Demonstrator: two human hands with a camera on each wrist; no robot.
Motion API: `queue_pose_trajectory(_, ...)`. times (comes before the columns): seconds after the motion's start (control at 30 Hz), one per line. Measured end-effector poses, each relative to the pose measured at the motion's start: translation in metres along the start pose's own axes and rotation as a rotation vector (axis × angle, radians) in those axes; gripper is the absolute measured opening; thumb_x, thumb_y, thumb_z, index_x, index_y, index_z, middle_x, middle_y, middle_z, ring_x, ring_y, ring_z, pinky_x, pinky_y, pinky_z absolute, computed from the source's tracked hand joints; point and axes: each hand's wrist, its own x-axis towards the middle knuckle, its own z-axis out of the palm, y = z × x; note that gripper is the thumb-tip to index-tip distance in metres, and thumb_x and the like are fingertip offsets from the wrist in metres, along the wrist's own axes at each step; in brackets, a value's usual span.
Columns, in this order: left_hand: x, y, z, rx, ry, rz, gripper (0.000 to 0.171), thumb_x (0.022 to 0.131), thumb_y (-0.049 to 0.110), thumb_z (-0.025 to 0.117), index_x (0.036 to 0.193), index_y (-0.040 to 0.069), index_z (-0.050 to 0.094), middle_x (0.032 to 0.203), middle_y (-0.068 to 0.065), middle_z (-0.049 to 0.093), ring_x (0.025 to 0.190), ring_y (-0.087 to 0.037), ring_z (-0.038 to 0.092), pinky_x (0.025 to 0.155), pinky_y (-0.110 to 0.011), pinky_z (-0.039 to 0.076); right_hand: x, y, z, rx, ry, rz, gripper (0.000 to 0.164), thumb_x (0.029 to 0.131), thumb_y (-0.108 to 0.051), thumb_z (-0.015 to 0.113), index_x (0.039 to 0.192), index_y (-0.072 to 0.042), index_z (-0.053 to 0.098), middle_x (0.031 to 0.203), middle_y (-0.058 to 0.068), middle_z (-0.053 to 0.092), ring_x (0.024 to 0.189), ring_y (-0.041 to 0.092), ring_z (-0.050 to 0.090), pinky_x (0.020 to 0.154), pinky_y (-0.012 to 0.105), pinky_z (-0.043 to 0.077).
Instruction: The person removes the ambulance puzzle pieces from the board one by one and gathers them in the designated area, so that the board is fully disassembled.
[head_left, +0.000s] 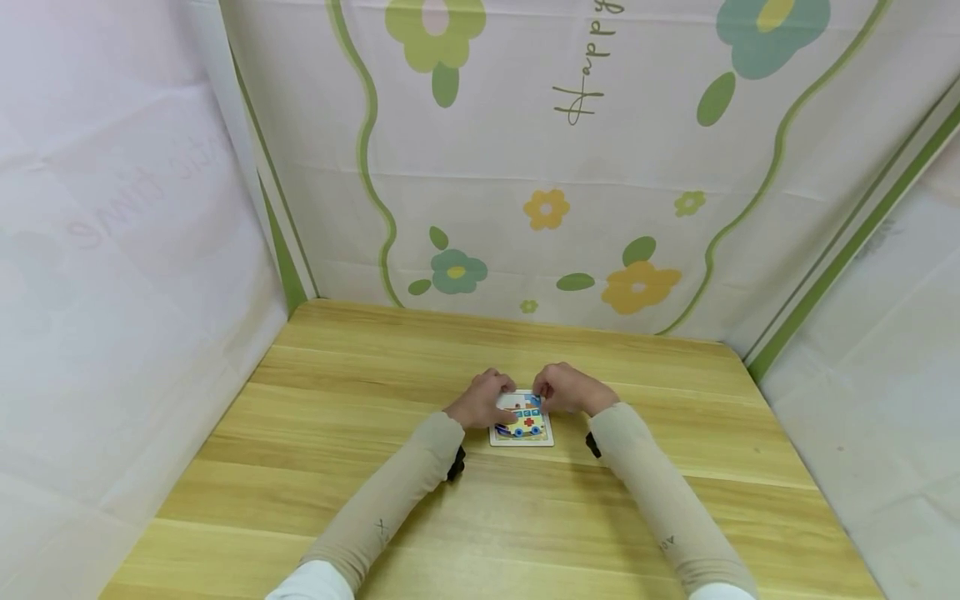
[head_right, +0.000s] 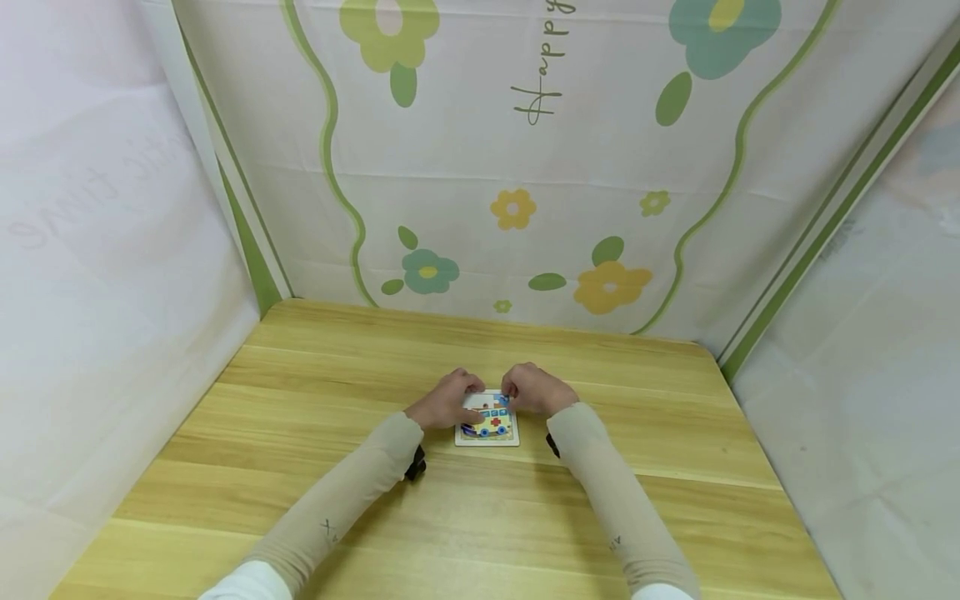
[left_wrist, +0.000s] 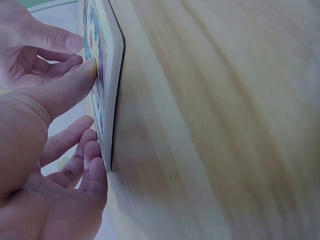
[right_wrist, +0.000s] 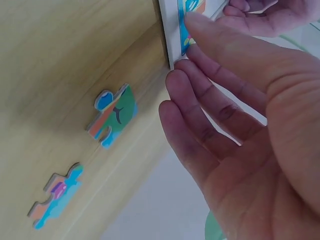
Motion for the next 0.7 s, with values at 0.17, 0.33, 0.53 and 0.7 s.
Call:
queue_pose_trajectory(0.17,0.001,0.002,0.000,0.033,-0.009,0.003,0.053,0.095,0.020,0.081,0.140,0.000,0.062,0.134,-0.015,0.058,0.123,-0.030,0.053,0.111,-0.045,0.047,0.002,0.002,0.000,0.055,0.000,0.040,0.016,0.088,-0.006,0.085,0.102,-0.006,0.078,0.094,0.003,0.073,0.082,0.013,0.061,0.077,0.029,0.055)
queue_pose_trajectory(0.33,0.003,0.006,0.000,0.055,-0.014,0.018,0.053,0.093,0.020,0.083,0.138,-0.001,0.064,0.132,-0.015,0.058,0.117,-0.028,0.052,0.107,-0.044,0.048,0.003,0.003,0.002,0.101,0.017,0.067,0.018,0.085,-0.003,0.087,0.099,-0.005,0.077,0.090,0.003,0.071,0.081,0.013,0.061,0.075,0.028,0.054)
queue_pose_trajectory(0.53,0.006,0.010,0.003,0.080,-0.006,0.059,0.054,0.092,0.022,0.085,0.136,-0.003,0.065,0.129,-0.016,0.060,0.109,-0.023,0.050,0.096,-0.036,0.049,0.002,0.001,0.004,0.126,0.023,0.064,0.016,0.085,0.000,0.085,0.097,-0.004,0.075,0.091,0.006,0.071,0.080,0.015,0.061,0.075,0.029,0.055)
queue_pose_trajectory(0.7,0.009,0.012,0.006,0.066,0.000,0.063,0.057,0.091,0.024,0.086,0.137,-0.003,0.065,0.129,-0.016,0.060,0.107,-0.022,0.049,0.091,-0.033,0.047,0.001,0.000,0.005,0.129,0.030,0.071,0.016,0.086,0.001,0.084,0.097,-0.005,0.075,0.094,0.008,0.072,0.081,0.015,0.061,0.075,0.030,0.055)
